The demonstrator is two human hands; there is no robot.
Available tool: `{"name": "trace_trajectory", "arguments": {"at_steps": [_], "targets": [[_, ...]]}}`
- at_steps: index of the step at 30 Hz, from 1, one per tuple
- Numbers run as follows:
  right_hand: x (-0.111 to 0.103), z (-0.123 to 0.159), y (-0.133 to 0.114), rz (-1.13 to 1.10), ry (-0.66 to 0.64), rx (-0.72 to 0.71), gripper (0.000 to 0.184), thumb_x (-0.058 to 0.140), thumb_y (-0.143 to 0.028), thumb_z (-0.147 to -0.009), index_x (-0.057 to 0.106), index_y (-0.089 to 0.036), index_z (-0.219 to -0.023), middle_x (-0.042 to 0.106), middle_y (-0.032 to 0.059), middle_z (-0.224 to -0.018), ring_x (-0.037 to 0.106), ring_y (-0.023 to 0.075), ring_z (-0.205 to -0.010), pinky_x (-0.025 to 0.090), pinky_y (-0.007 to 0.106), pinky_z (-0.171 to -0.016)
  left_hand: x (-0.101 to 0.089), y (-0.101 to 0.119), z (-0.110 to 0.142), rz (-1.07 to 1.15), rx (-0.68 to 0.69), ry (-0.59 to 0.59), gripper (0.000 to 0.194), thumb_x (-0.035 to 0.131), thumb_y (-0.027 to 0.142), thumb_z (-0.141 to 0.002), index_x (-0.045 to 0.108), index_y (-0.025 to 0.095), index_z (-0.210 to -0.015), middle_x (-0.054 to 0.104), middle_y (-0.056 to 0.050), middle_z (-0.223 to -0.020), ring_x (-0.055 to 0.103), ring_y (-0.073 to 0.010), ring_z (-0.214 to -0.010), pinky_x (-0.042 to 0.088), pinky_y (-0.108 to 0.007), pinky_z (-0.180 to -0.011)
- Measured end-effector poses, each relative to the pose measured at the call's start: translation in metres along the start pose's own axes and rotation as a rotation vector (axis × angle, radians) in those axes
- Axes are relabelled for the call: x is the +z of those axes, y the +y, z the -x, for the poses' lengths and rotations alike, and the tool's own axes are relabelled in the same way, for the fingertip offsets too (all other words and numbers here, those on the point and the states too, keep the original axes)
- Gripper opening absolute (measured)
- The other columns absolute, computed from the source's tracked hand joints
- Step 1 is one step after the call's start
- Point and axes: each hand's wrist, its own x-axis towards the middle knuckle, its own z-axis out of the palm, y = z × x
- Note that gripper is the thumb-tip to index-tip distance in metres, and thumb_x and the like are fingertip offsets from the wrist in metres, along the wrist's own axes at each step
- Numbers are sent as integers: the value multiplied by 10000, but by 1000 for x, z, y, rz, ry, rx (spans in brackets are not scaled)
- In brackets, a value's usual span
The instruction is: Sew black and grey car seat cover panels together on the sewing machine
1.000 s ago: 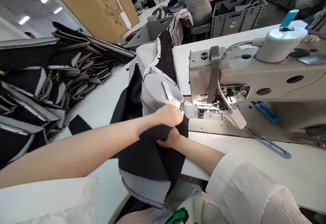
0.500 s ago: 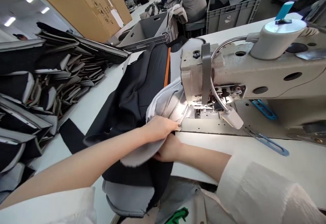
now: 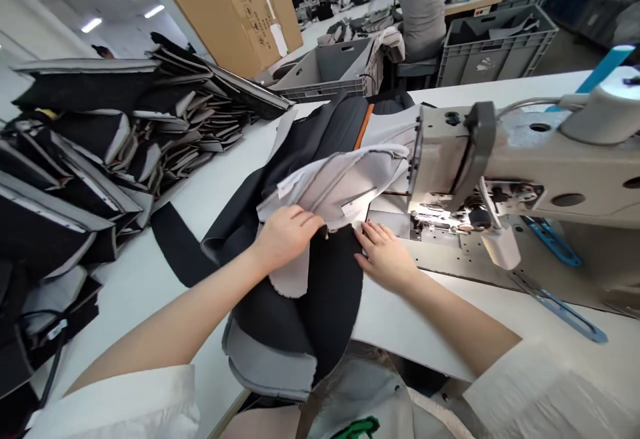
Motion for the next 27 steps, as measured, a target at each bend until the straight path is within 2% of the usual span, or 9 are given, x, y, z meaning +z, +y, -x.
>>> {"name": "trace_trajectory", "arguments": {"at_steps": [2,4,8,11,14,16,18,22,27], "targets": [[-6,5,2,-136,119,73,322,360,-263,-902,608,-194,-1096,640,84,-1063,555,217,-1039,435,364,-903,11,15,22,11,-46,-24,203,400,123,-885,595,161,-840,611,-41,-718,527,-175,-700,386,-299,-627],[-12,8,0,-278,284,101,324,304,-210,-893,625,-218,-936,639,57,-835,594,184,-833,484,315,-754,24,37,46,12,-121,-35,181,419,117,-875,580,156,-802,582,-40,-690,514,-177,-673,377,-300,-613],[-33,-17,-24,-299,403,-69,333,282,-187,-870,611,-223,-836,592,69,-813,578,193,-818,483,319,-741,35,72,83,51,-263,-21,172,424,100,-862,548,164,-761,547,-36,-670,496,-180,-653,366,-307,-611],[-54,-72,-45,-38,220,-15,362,271,-181,-883,606,-214,-1018,597,88,-962,576,202,-900,467,310,-766,29,78,92,146,-278,-39,162,430,114,-863,525,171,-744,535,-31,-675,489,-182,-649,371,-311,-604],[-65,-131,-47,394,-265,136,467,286,-173,-891,404,-286,-1329,567,106,-1152,587,234,-948,460,328,-729,23,76,93,231,-273,-71,124,466,132,-854,513,173,-747,544,-28,-701,495,-187,-655,385,-322,-601],[-61,-158,-38,527,-443,199,567,375,-158,-844,311,-264,-1397,560,174,-1165,606,287,-921,459,370,-696,22,74,93,271,-262,-81,115,483,131,-845,506,172,-740,551,-28,-711,501,-188,-655,390,-326,-594],[-50,-171,-30,566,-530,187,636,448,-147,-797,293,-236,-1408,567,212,-1141,609,319,-922,452,391,-694,21,73,93,302,-249,-87,115,486,131,-842,502,168,-734,556,-30,-713,509,-189,-655,391,-329,-584],[-25,-176,-27,552,-673,62,530,480,-185,-776,428,-261,-1298,627,133,-1041,615,271,-911,434,337,-703,22,73,94,356,-243,-103,132,449,139,-866,505,163,-750,558,-37,-715,528,-194,-673,394,-335,-586],[-27,-171,-31,537,-761,-2,323,435,-215,-796,565,-223,-1091,647,109,-931,613,256,-846,411,324,-670,22,75,96,405,-223,-130,106,455,129,-862,520,151,-782,559,-49,-732,538,-195,-707,398,-332,-608]]}}
